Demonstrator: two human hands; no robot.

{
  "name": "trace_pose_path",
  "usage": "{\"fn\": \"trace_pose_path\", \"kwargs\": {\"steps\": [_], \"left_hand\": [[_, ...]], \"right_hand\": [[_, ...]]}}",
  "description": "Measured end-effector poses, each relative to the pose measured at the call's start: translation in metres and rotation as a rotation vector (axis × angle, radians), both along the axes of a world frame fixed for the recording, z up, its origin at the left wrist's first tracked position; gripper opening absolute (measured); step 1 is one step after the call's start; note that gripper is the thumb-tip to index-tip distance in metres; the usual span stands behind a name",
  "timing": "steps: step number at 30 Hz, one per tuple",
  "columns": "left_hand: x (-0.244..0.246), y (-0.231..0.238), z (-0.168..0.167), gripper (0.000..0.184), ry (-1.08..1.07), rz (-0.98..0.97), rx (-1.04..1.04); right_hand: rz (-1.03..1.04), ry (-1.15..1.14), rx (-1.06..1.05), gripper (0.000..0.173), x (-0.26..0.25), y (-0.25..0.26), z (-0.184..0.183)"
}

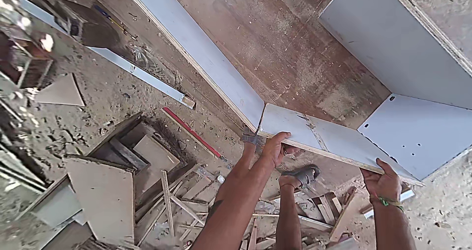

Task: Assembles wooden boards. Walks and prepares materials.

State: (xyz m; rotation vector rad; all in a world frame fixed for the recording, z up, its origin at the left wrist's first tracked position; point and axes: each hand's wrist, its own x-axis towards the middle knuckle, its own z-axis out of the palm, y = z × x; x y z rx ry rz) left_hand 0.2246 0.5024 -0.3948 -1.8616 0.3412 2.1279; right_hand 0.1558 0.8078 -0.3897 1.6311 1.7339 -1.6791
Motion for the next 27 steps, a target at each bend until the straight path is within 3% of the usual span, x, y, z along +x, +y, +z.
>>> {"fn": "trace_pose_path", "kwargs": {"steps": [27], "left_hand": [[0.0004, -0.0073, 0.0055, 0.027, -0.009, 0.061, 0.016]], "right_hand": [[0.027, -0.012, -0.022, 0.028, -0.0055, -0.0088, 0.0016]]}}
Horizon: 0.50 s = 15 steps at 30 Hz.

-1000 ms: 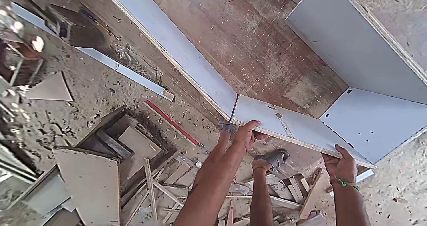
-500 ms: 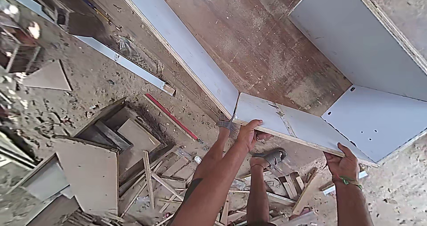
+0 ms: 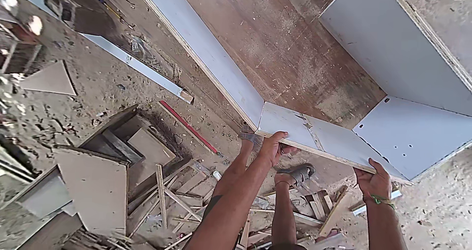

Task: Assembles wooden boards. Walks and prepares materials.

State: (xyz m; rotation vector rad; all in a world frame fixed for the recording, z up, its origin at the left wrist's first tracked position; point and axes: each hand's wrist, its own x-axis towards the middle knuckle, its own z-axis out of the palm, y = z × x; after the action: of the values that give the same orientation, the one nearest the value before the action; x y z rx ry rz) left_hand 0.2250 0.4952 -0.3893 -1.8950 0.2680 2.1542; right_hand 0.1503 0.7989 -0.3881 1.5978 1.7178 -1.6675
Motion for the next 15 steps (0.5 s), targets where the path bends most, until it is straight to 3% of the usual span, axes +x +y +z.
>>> {"fn": "trace_pose_path", "kwargs": {"steps": [10, 15], "left_hand": [[0.000, -0.008, -0.004, 0.027, -0.034, -0.063, 0.027], [0.019, 0.005, -0.001, 0.046, 0.150, -0.126, -0.065]], "right_hand": [[-0.005, -0.005, 0.046, 0.031, 0.002, -0.012, 0.001], [0.107, -0.052, -0.009, 0.053, 0.008, 0.000, 0.005]]}}
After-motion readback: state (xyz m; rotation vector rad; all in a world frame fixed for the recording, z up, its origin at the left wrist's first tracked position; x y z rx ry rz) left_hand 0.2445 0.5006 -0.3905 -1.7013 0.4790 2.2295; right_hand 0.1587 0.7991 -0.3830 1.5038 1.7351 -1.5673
